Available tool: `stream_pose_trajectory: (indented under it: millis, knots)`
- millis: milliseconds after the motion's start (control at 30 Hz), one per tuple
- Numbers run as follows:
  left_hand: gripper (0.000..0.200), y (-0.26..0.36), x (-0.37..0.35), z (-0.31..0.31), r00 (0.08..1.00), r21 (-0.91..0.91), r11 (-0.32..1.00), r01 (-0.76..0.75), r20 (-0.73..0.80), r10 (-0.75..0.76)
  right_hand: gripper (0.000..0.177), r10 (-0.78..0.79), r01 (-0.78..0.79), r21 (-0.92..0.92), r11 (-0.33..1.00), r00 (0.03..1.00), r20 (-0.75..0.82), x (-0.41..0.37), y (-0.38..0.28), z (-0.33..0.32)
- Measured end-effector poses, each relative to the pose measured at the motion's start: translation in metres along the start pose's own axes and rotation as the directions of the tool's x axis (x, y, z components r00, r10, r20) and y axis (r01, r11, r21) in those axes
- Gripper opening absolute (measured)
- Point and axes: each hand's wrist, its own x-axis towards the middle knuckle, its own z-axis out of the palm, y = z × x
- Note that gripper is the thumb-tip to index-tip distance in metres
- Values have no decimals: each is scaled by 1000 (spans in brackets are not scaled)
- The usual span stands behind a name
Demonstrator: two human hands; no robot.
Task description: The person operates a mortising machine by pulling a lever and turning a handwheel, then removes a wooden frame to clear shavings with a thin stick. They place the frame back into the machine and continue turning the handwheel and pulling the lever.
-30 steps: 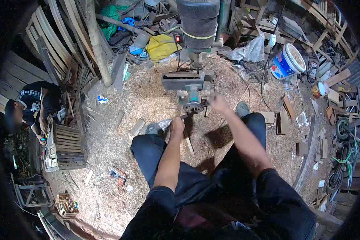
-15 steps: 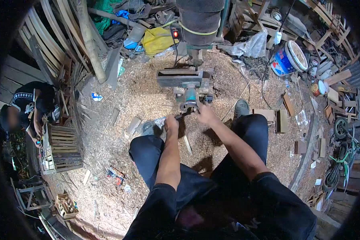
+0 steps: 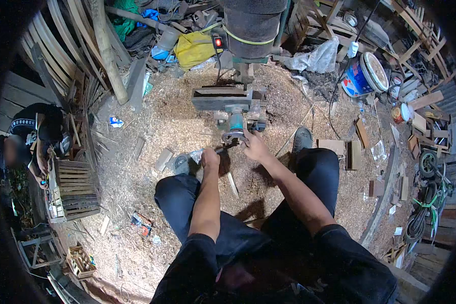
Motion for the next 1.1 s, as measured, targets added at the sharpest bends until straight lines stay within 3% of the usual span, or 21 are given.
stream_pose_trajectory:
  millis: [100, 200, 267, 333, 400, 467, 500, 567, 633, 667, 700, 733, 767, 800, 867, 900, 933, 1000, 1033, 1067, 1100]
  knots:
    - [23, 20, -14, -16, 999, -42, 999, -32, -25, 31, 55, -67, 66, 29, 997, 997, 49, 8, 10, -4]
    - [29, 38, -1, -27, 986, -61, 987, -145, -87, 140, 38, -102, 94, 104, 990, 992, 77, 28, 21, -21]
    - [32, 52, 3, -45, 974, -138, 970, -198, -141, 179, 30, 94, -93, 28, 995, 995, -20, 47, 18, -45]
    - [34, 84, -21, -107, 962, -295, 927, -231, -213, 172, 30, -16, 77, 172, 982, 944, -331, 67, 19, -69]
    - [33, 101, -24, -143, 859, -299, 854, -425, -431, 277, 28, -61, 143, 177, 974, 913, -403, 89, -1, -118]
    - [31, 122, -22, -183, 698, -248, 746, -618, -610, 375, 20, -111, 283, 304, 909, 870, -480, 121, -16, -160]
    - [31, 134, -23, -206, 599, -204, 676, -708, -680, 423, 21, -218, 355, 182, 917, 828, -517, 136, -28, -189]
    - [40, 168, -44, -263, 504, -150, 593, -791, -709, 493, 28, -51, 351, 416, 839, 812, -582, 151, -71, -238]
    - [50, 202, -47, -306, 208, 46, 424, -905, -821, 532, 36, -106, 467, 291, 835, 654, -749, 178, -102, -282]
    - [55, 221, -60, -331, 136, 96, 376, -922, -827, 546, 41, -115, 512, 258, 819, 587, -802, 192, -118, -304]
    - [59, 238, -69, -349, 67, 146, 330, -933, -829, 555, 52, -106, 516, 264, 815, 581, -807, 206, -133, -324]
    - [58, 253, -67, -357, 50, 198, 352, -915, -810, 584, 61, -144, 453, 128, 882, 519, -842, 210, -152, -341]
    - [58, 267, -64, -364, 38, 250, 376, -893, -788, 614, 66, -112, 440, 171, 881, 546, -830, 207, -177, -355]
    - [57, 277, -61, -369, 34, 300, 401, -866, -764, 645, 53, -146, 456, 78, 886, 437, -888, 243, -178, -363]
    - [55, 285, -56, -370, 16, 274, 366, -889, -782, 623, 71, 1, 213, 155, 965, 586, -811, 246, -209, -386]
    - [53, 286, -55, -368, 12, 257, 350, -901, -790, 613, 93, -225, 436, 261, 861, 788, -573, 220, -223, -403]
    - [47, 287, -59, -368, 26, 228, 349, -909, -804, 594, 93, -88, 267, 244, 932, 821, -564, 240, -225, -407]
    - [45, 286, -57, -367, 32, 230, 365, -902, -808, 588, 90, 49, 197, 344, 918, 805, -591, 274, -227, -421]
    - [44, 286, -55, -368, 31, 233, 372, -899, -811, 584, 88, 51, 307, 448, 839, 777, -628, 265, -238, -426]
    - [41, 287, -55, -368, 38, 223, 372, -901, -813, 581, 78, 113, 315, 623, 716, 829, -548, 250, -252, -428]
    - [42, 287, -55, -367, 38, 222, 374, -900, -817, 575, 76, 123, 324, 610, 723, 808, -575, 244, -252, -424]
